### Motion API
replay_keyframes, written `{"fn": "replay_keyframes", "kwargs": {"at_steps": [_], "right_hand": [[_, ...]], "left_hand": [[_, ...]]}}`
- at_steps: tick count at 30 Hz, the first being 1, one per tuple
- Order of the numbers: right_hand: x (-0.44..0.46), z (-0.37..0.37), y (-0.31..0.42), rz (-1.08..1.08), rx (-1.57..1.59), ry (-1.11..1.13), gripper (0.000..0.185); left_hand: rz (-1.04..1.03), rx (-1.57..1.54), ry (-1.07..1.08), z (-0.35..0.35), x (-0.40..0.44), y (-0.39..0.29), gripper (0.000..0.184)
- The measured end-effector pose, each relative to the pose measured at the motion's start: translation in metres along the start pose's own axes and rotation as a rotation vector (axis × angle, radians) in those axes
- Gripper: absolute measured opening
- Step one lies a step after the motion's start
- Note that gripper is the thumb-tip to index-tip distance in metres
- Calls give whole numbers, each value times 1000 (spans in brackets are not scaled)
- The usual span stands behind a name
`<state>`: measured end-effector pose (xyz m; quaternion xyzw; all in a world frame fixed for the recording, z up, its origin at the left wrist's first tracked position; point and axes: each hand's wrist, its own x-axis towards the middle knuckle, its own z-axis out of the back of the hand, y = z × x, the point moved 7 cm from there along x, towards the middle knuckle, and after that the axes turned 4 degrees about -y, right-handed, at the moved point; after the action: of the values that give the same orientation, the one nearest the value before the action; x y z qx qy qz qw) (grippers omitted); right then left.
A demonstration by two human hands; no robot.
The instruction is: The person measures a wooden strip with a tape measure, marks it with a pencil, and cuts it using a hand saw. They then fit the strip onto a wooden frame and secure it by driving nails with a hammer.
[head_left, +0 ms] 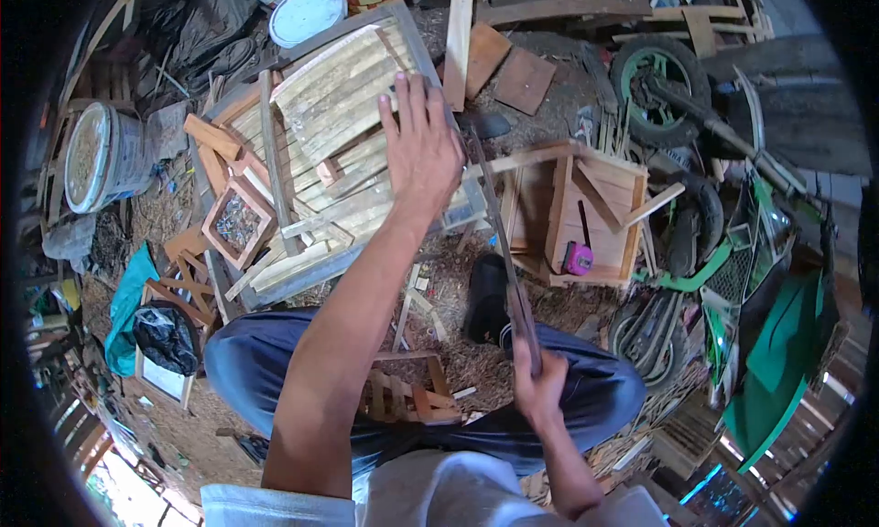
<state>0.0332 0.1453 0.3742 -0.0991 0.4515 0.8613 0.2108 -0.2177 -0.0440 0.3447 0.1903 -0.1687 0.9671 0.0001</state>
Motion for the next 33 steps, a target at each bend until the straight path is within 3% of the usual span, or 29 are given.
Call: {"fn": "replay_keyframes", "kwargs": {"at_steps": [3, 4, 7, 12, 15, 16, 19, 22, 23, 24, 26, 27, 30, 31, 32, 33], "right_hand": [[68, -33, 30, 5, 52, -52, 47], [91, -40, 50, 129, 70, -85, 49], [87, -34, 52, 93, 49, -59, 47], [-9, 10, 1, 18, 48, -62, 29], [13, -8, -6, -6, -38, -27, 29], [32, -16, 6, 19, 45, -103, 36], [90, -34, 41, 53, -11, -55, 54], [85, -31, 42, 132, 68, -43, 52], [63, -23, 31, 24, 87, -17, 48], [41, -11, 15, 134, -47, -74, 43], [1, 7, -13, 59, 38, -58, 38], [0, 10, -14, 73, -70, -17, 25], [13, -6, -26, 47, -24, -38, 27], [25, -9, -18, 80, -86, -28, 30], [38, -8, 5, 106, 14, -113, 50], [50, -14, 10, 46, 33, -106, 53]], "left_hand": [[-27, 14, -10, -3, -2, -2, 52], [-35, 24, -16, -4, -2, -1, 52], [-32, 24, -32, -4, 0, -3, 51], [-19, -18, -22, -3, -3, 1, 51], [-23, 18, 1, -5, -7, 0, 51], [-11, 27, 2, -5, -3, -1, 52], [-45, 13, -34, -3, -2, -3, 49], [-45, 12, -27, -4, -2, -6, 47], [-44, 15, -29, -4, -3, -6, 47], [-33, 26, -35, -4, -2, -3, 47], [-41, 2, -48, -4, -4, -3, 48], [-35, -9, -55, -2, -1, 0, 48], [-44, -10, -46, -3, -7, -2, 48], [-41, -6, -40, -4, -4, -3, 48], [-52, 6, -48, -5, 0, -5, 49], [-62, 21, -57, -5, -2, -4, 49]]}}
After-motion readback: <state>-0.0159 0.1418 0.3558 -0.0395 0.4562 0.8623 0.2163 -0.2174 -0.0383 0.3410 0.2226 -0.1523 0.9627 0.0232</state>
